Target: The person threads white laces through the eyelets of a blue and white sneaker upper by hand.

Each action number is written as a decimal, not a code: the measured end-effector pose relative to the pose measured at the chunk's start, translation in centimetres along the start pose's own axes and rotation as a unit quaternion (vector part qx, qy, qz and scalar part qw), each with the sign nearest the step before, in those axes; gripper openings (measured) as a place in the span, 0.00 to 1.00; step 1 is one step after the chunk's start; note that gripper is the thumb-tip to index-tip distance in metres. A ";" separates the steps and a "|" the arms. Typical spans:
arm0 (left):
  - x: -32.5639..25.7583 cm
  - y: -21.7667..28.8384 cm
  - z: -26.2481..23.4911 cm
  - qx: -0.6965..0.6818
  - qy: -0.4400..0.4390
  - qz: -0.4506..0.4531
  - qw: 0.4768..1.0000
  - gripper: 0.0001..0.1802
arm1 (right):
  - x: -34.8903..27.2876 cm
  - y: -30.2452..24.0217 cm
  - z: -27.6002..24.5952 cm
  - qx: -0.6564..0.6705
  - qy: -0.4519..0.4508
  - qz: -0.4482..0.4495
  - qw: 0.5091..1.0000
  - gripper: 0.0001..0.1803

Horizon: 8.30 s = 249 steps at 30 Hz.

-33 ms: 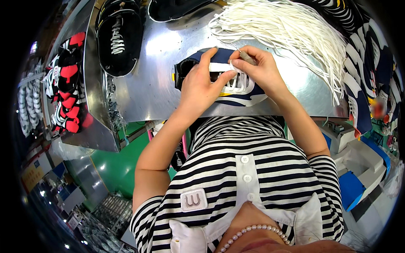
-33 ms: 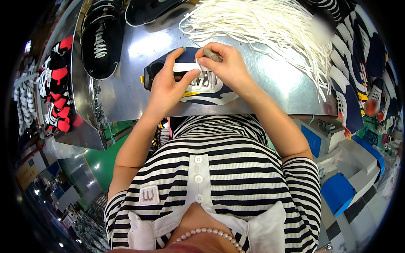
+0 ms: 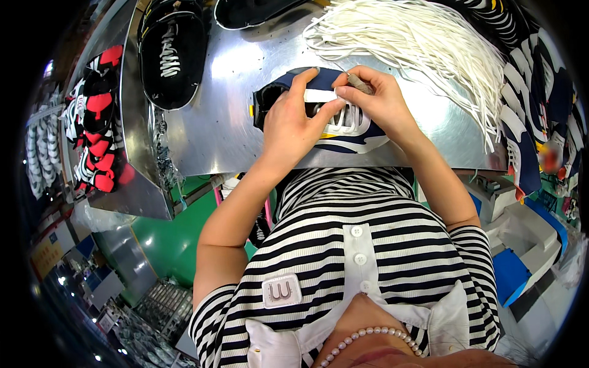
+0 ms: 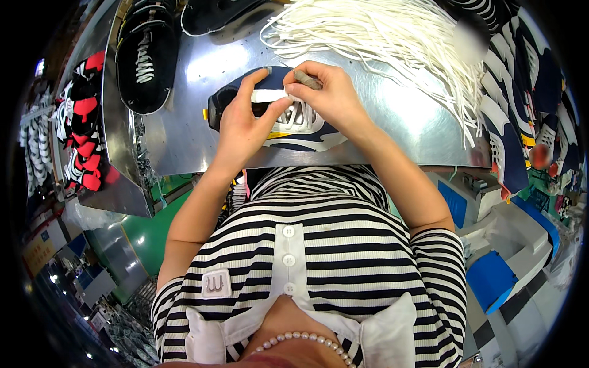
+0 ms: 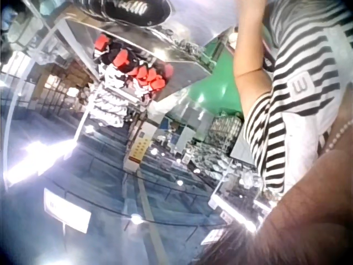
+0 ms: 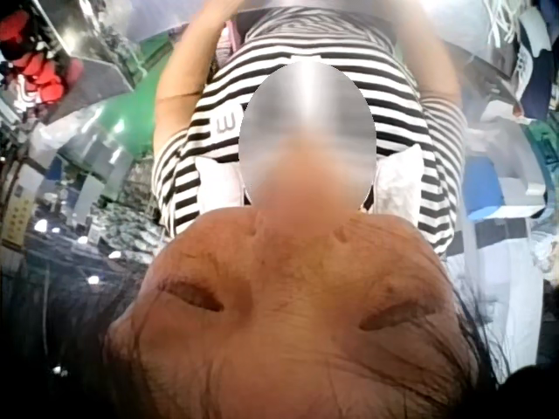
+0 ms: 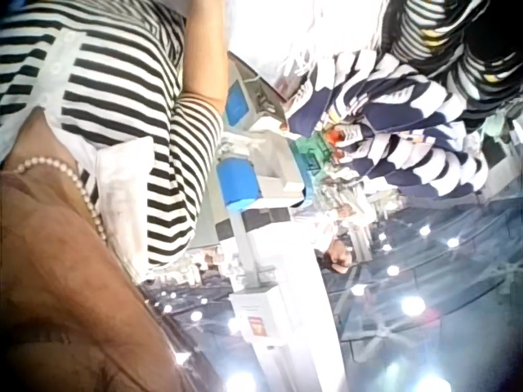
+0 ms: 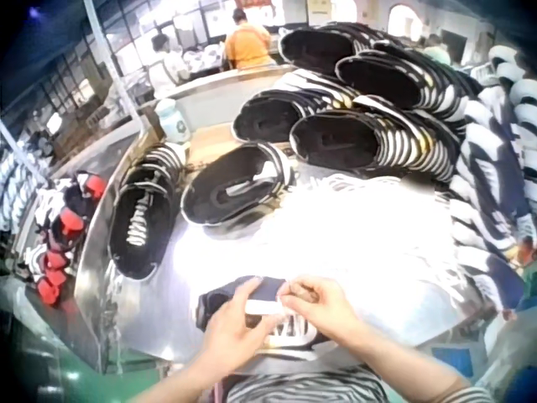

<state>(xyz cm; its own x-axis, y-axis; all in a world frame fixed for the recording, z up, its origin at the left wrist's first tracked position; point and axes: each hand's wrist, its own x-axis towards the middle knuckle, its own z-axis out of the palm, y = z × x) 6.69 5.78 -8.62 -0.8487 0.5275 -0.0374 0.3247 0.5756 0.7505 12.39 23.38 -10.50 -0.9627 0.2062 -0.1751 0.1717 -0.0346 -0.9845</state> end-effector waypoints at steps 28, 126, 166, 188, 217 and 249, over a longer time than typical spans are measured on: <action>0.3 -0.1 1.2 -0.167 0.017 0.016 0.986 0.22 | -0.7 -1.8 1.0 -0.482 -0.024 -0.168 0.859 0.09; -1.9 -0.6 0.4 0.081 0.018 0.250 0.965 0.12 | -3.9 -0.3 2.8 -0.174 0.022 0.028 0.984 0.10; -10.2 -5.2 1.4 -0.335 0.148 -0.007 0.931 0.30 | -3.3 0.1 -2.2 -0.102 0.107 -0.047 0.988 0.10; 22.7 -16.0 -12.2 0.293 0.379 -0.042 0.877 0.50 | -2.2 0.0 -2.4 -0.002 0.019 0.045 0.999 0.05; 3.3 1.3 -11.9 0.087 0.316 0.302 0.895 0.18 | 10.9 -5.7 -6.1 -0.399 0.158 -0.325 0.843 0.09; 0.5 -0.9 -9.0 0.215 0.088 0.241 0.942 0.15 | -7.7 -8.8 -6.6 0.046 0.091 -0.082 0.991 0.13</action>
<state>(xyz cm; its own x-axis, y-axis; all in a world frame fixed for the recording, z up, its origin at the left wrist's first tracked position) 2.21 -0.14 -3.36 -0.6029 0.7025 0.3782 0.7974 0.5153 0.3140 19.63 28.59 -0.45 -0.9210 0.3893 -0.0169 -0.0123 -0.0725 -0.9973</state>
